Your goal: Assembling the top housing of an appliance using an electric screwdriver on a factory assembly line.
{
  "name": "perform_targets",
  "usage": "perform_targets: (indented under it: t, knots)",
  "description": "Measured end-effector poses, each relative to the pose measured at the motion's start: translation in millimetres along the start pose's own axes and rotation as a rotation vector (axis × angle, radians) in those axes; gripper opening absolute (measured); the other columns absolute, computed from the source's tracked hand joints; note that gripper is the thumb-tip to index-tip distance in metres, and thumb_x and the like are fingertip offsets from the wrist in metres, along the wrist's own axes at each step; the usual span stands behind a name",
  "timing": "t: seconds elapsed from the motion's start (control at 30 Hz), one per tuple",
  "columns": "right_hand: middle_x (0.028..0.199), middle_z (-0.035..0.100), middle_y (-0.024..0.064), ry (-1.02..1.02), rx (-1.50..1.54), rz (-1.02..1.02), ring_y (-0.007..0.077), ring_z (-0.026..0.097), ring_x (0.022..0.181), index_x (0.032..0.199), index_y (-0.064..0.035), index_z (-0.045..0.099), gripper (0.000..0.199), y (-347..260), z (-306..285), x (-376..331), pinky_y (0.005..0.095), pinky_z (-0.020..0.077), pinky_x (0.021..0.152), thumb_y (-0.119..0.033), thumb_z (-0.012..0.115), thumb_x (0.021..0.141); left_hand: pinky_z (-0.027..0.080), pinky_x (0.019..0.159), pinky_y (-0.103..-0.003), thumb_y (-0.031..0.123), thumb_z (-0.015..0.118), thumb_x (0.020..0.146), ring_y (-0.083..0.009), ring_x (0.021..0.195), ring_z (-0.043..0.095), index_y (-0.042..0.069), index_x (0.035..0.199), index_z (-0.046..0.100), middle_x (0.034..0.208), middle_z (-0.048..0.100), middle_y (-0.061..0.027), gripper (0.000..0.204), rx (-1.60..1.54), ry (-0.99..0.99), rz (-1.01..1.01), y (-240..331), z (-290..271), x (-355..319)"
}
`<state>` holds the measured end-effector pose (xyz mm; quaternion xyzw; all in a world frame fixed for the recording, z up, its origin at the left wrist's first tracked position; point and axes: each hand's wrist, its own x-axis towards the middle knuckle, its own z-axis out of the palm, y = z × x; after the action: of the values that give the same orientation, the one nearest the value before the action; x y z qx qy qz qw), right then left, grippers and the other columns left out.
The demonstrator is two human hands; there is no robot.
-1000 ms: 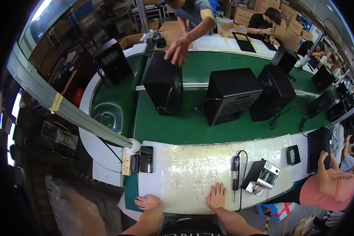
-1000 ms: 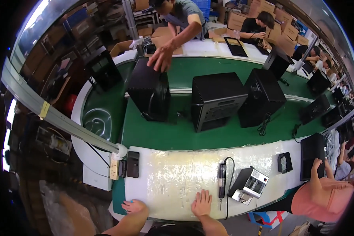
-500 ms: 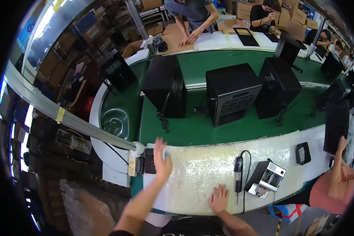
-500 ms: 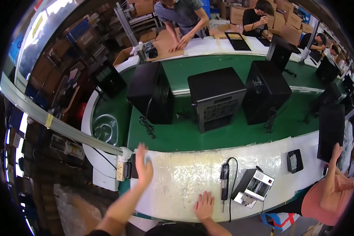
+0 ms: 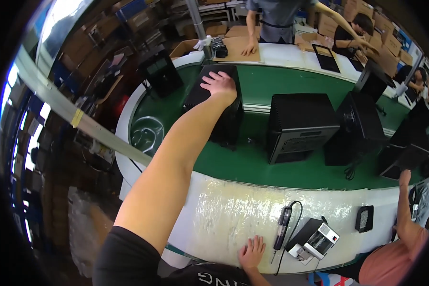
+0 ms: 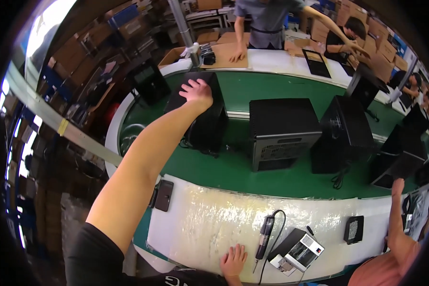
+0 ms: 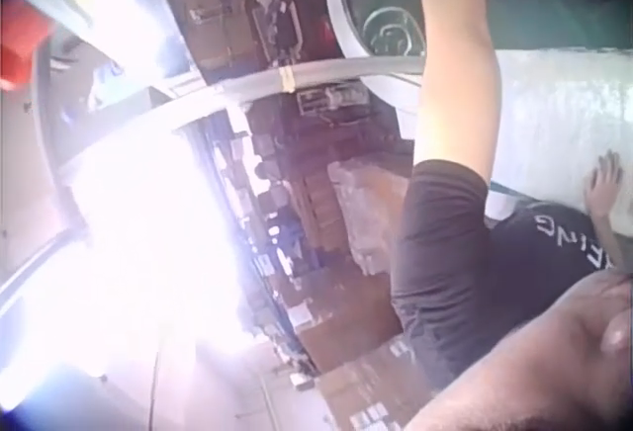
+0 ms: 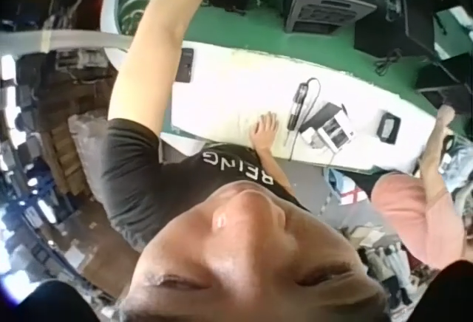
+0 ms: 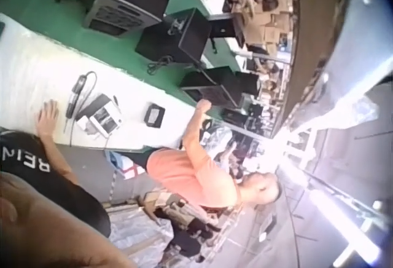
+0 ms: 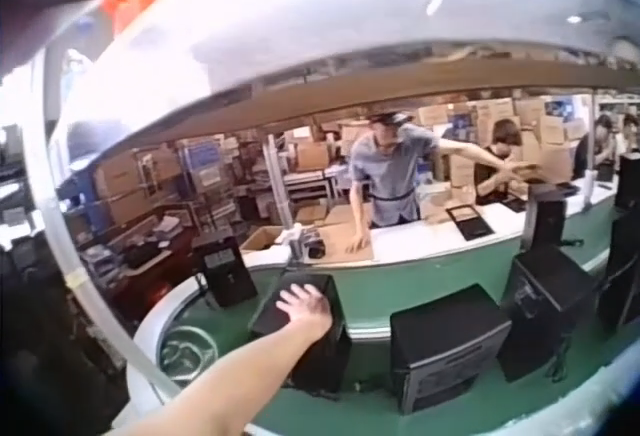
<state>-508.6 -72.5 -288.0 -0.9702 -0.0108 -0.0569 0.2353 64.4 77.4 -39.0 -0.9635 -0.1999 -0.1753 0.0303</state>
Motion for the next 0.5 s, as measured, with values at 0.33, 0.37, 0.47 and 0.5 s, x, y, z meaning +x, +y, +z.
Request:
perform_targets:
  t: [0.33, 0.37, 0.47, 0.5]
  knots:
    - [0.130, 0.049, 0.0207, 0.046, 0.073, -0.033, 0.0418, 0.038, 0.128, 0.111, -0.0009, 0.057, 0.036, -5.5, -8.3, -4.5, 0.0577, 0.0281, 0.104, -0.014, 0.058, 0.078, 0.041, 0.095, -0.055, 0.015, 0.060, 0.077, -0.0388, 0.121, 0.048, 0.007, 0.123, 0.051, 0.128, 0.052, -0.0175, 0.048, -0.337, -0.289, 0.073, -132.9, -82.1, -46.1]
    - [0.128, 0.050, 0.0208, 0.061, 0.082, -0.044, 0.0417, 0.039, 0.127, 0.112, -0.0003, 0.057, 0.036, -3.2, -8.4, -6.0, 0.0552, 0.0302, 0.104, -0.013, 0.058, 0.078, 0.044, 0.093, -0.052, 0.014, 0.060, 0.076, -0.0380, 0.116, 0.054, 0.006, 0.117, 0.056, 0.122, 0.057, -0.0196, 0.042, -0.373, -0.300, 0.088, -148.1, -84.7, -51.1]
    - [0.102, 0.061, 0.0208, 0.019, 0.567, 0.341, 0.0338, 0.059, 0.094, 0.106, 0.0013, 0.057, 0.022, -3.6, -7.2, 31.1, 0.0391, 0.0473, 0.083, -0.010, 0.052, 0.089, 0.046, 0.092, -0.042, 0.010, 0.055, 0.073, -0.0379, 0.106, 0.060, -0.001, 0.106, 0.061, 0.107, 0.063, -0.0252, 0.035, -0.482, -0.234, 0.243, -178.2, -127.7, -98.9]
    - [0.098, 0.063, 0.0167, 0.149, 0.859, 0.390, 0.0258, 0.061, 0.085, 0.107, 0.0012, 0.057, 0.022, -4.5, 3.3, 50.4, 0.0365, 0.0490, 0.076, -0.015, 0.052, 0.093, 0.046, 0.092, -0.038, 0.009, 0.053, 0.073, -0.0377, 0.105, 0.060, -0.004, 0.108, 0.061, 0.108, 0.063, -0.0271, 0.038, -0.553, -0.255, 0.246, -189.6, -149.9, -116.7]
